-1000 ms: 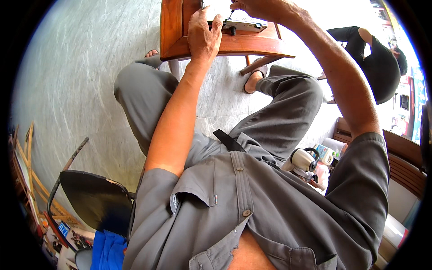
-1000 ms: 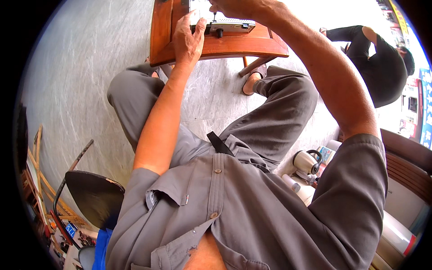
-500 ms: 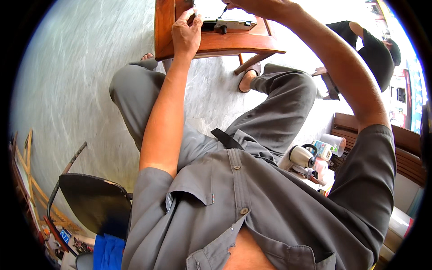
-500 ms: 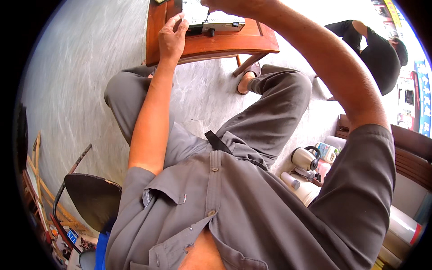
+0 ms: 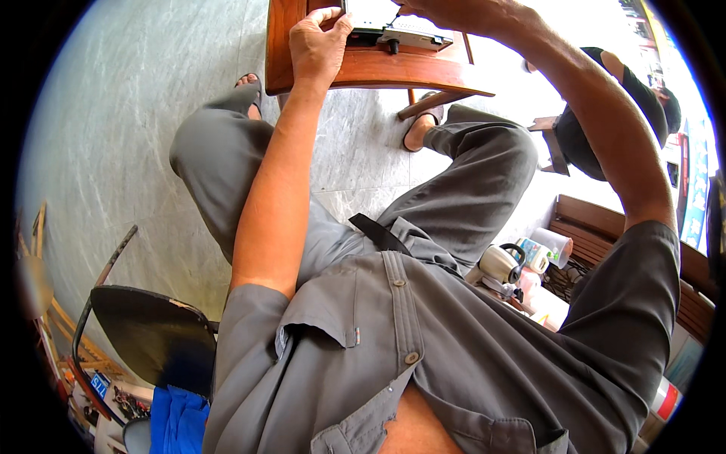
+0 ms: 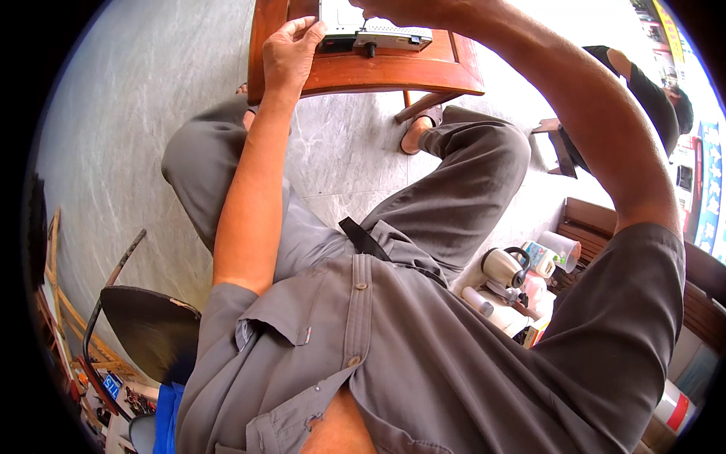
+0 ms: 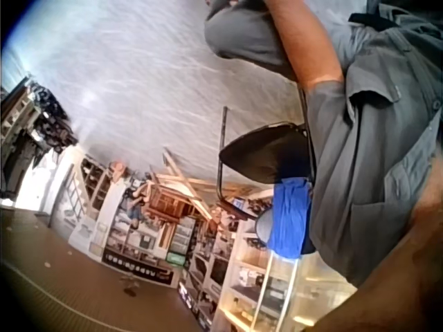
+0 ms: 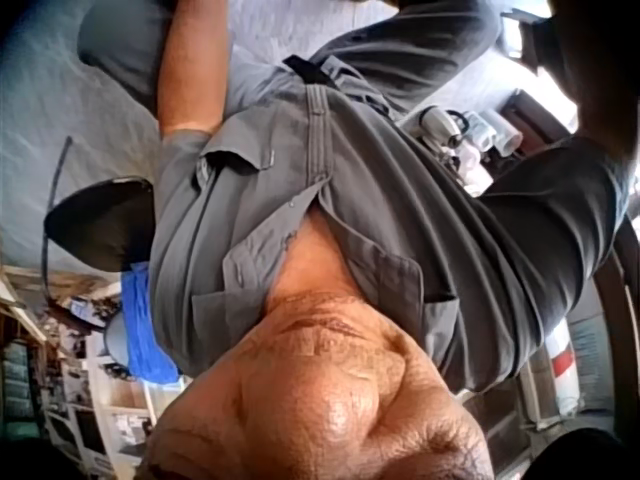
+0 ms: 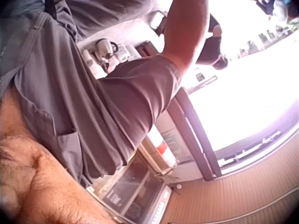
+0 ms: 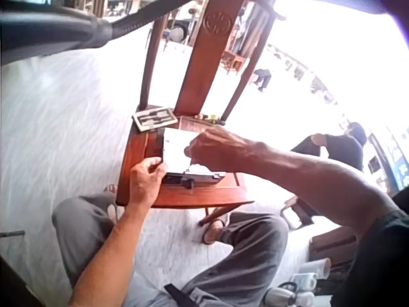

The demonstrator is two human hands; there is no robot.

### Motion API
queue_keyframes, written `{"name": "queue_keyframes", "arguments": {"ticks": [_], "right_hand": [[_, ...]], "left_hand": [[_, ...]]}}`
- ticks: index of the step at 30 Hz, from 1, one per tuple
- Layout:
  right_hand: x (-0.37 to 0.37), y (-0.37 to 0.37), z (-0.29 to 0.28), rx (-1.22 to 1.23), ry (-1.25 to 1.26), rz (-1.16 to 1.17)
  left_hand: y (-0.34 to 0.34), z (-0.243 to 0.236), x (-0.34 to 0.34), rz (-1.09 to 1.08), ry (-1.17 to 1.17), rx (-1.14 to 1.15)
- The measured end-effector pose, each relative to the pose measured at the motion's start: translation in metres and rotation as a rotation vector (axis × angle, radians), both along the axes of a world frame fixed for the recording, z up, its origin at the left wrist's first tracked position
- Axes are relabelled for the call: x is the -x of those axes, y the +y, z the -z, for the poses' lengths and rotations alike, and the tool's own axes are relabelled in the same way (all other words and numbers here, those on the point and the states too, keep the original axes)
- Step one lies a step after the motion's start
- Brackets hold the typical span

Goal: The person is repairing a small electronic device, likely a DVD player, by reassembling its metal casing. They use a screwdriver to secure screws into the casing while seated at a wooden table.

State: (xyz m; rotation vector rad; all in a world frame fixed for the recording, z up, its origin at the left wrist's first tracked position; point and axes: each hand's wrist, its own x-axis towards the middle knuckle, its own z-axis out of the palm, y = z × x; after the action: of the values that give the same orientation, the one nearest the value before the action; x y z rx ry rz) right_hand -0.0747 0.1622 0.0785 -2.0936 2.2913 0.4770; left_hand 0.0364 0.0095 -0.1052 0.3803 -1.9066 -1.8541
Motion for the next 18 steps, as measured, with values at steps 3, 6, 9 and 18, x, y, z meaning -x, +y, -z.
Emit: {"name": "queue_keyframes", "arguments": {"ticks": [3,6,9,18], "right_hand": [[-0.009,-0.008,-0.006,-0.070,-0.002,0.117],[-0.010,-0.008,-0.006,-0.078,0.012,0.173],[-0.003,0.000,0.001,0.032,-0.070,0.175],[0.004,0.006,0.007,0.117,-0.193,0.270]], "left_hand": [[-0.001,-0.001,-0.001,-0.013,0.003,0.024],[-0.004,0.006,0.001,-0.016,0.009,0.025],[-0.001,0.008,0.001,-0.016,0.024,0.018],[0.011,-0.006,0.000,0.014,-0.014,-0.027]]}}
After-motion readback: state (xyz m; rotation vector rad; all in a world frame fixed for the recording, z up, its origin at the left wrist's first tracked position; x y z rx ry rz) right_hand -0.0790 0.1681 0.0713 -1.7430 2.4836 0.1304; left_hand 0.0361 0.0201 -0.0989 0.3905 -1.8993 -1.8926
